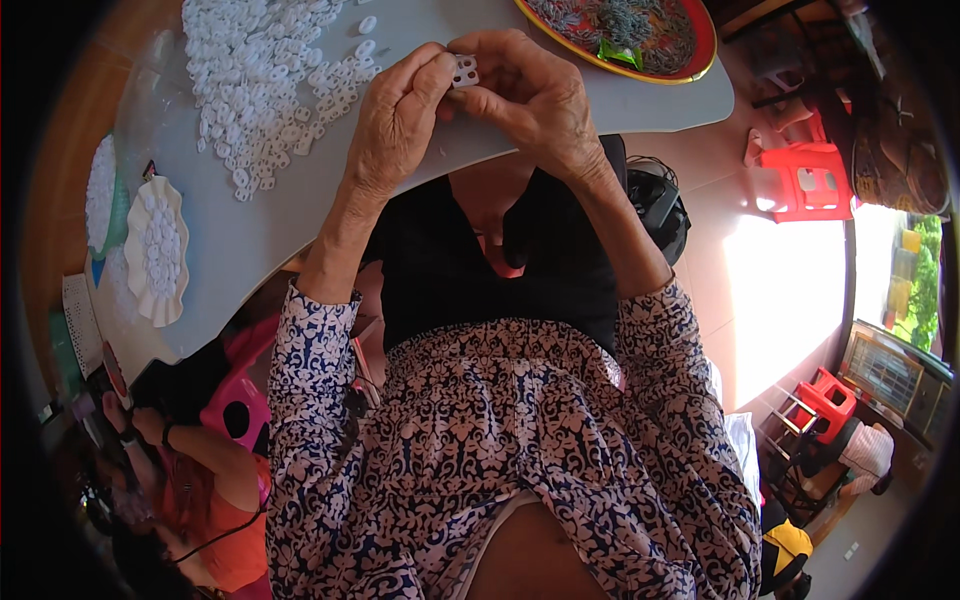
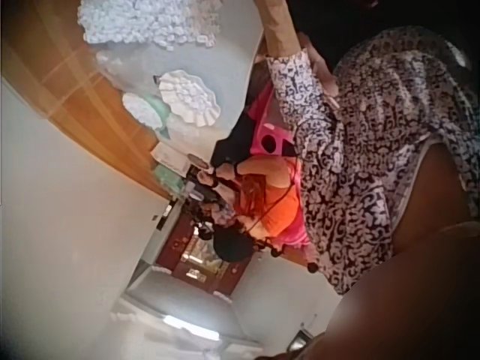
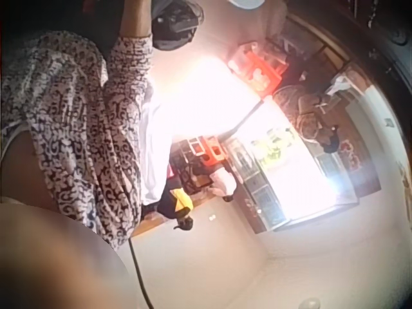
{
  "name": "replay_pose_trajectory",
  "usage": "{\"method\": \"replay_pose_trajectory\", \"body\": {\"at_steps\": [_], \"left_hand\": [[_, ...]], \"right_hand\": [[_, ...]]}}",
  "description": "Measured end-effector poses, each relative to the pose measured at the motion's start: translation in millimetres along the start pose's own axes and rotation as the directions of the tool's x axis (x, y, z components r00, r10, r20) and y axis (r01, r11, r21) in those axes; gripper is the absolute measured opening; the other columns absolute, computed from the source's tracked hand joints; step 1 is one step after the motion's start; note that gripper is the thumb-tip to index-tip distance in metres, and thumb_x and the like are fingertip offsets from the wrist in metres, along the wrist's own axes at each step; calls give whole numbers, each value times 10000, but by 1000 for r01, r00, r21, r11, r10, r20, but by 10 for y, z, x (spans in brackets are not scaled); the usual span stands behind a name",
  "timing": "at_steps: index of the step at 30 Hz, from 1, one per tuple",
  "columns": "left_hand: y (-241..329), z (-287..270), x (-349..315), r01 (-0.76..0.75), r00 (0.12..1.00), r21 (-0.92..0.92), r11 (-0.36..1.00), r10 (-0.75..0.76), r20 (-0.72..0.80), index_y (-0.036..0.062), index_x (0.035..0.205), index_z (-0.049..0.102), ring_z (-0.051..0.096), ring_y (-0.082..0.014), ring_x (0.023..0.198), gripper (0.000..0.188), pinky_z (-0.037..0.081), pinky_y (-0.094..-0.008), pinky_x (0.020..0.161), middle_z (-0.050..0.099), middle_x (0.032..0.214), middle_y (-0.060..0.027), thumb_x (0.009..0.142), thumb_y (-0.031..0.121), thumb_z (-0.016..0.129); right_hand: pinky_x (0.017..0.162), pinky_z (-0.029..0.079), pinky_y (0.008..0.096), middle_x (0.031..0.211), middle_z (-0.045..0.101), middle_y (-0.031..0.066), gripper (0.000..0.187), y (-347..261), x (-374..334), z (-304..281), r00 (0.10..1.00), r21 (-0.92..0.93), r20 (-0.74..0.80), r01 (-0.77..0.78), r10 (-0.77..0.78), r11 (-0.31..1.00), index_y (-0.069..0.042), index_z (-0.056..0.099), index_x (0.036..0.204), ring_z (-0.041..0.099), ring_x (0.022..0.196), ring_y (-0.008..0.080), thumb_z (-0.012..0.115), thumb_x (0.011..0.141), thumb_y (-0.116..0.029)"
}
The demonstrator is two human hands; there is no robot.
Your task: Assembling small white plastic connectors by hand at a table.
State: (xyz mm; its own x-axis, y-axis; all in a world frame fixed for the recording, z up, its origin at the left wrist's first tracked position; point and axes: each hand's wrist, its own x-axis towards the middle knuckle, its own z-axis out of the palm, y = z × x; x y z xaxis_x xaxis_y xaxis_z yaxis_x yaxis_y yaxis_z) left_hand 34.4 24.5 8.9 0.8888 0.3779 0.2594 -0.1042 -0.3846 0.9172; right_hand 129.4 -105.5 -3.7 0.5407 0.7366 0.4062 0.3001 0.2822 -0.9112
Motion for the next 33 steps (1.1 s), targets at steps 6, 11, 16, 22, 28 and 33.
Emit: {"method": "replay_pose_trajectory", "body": {"at_steps": [6,11,16,22,28,33], "left_hand": [[21,17,-17,-26,1000,31,999,25,13,3,923,537,484,-123,601,307,411,-273,566,517,663,-48,953,292,438],[-65,7,-12,-72,996,12,997,72,47,9,882,509,455,-121,590,291,403,-280,558,481,640,-51,961,272,413],[-27,28,-23,-79,996,11,997,78,53,14,850,496,446,-126,579,283,399,-290,551,460,624,-52,959,255,394],[51,24,-29,11,996,25,1000,-13,89,8,826,492,468,-144,564,317,405,-307,554,474,623,-78,944,276,370],[14,32,4,25,996,-49,998,-20,88,-1,823,496,474,-158,572,304,401,-298,556,495,646,-71,925,264,385],[3,10,-24,24,997,-100,995,-17,75,8,862,503,471,-143,595,284,399,-281,568,500,666,-64,932,263,399]], "right_hand": [[652,531,236,776,616,59,258,15,-10,10,998,-115,-37,52,-57,992,-4,565,1029,663,732,129,674,797,-37],[597,514,240,686,636,70,214,-56,2,25,992,-296,-21,114,-125,948,5,555,939,659,646,146,684,779,-54],[588,510,238,692,657,80,172,-93,-8,22,992,-328,-12,118,-129,937,2,546,900,664,656,142,669,788,-42],[588,507,232,702,668,84,150,-97,-26,10,991,-292,-16,123,-133,949,7,541,873,661,658,128,662,790,-27],[610,506,231,718,662,72,143,-14,-25,8,995,-203,-27,89,-96,975,15,563,911,653,709,108,655,815,-39],[626,491,229,776,651,62,171,-122,10,11,999,74,-4,-40,40,996,23,579,981,624,737,90,636,853,-76]]}}
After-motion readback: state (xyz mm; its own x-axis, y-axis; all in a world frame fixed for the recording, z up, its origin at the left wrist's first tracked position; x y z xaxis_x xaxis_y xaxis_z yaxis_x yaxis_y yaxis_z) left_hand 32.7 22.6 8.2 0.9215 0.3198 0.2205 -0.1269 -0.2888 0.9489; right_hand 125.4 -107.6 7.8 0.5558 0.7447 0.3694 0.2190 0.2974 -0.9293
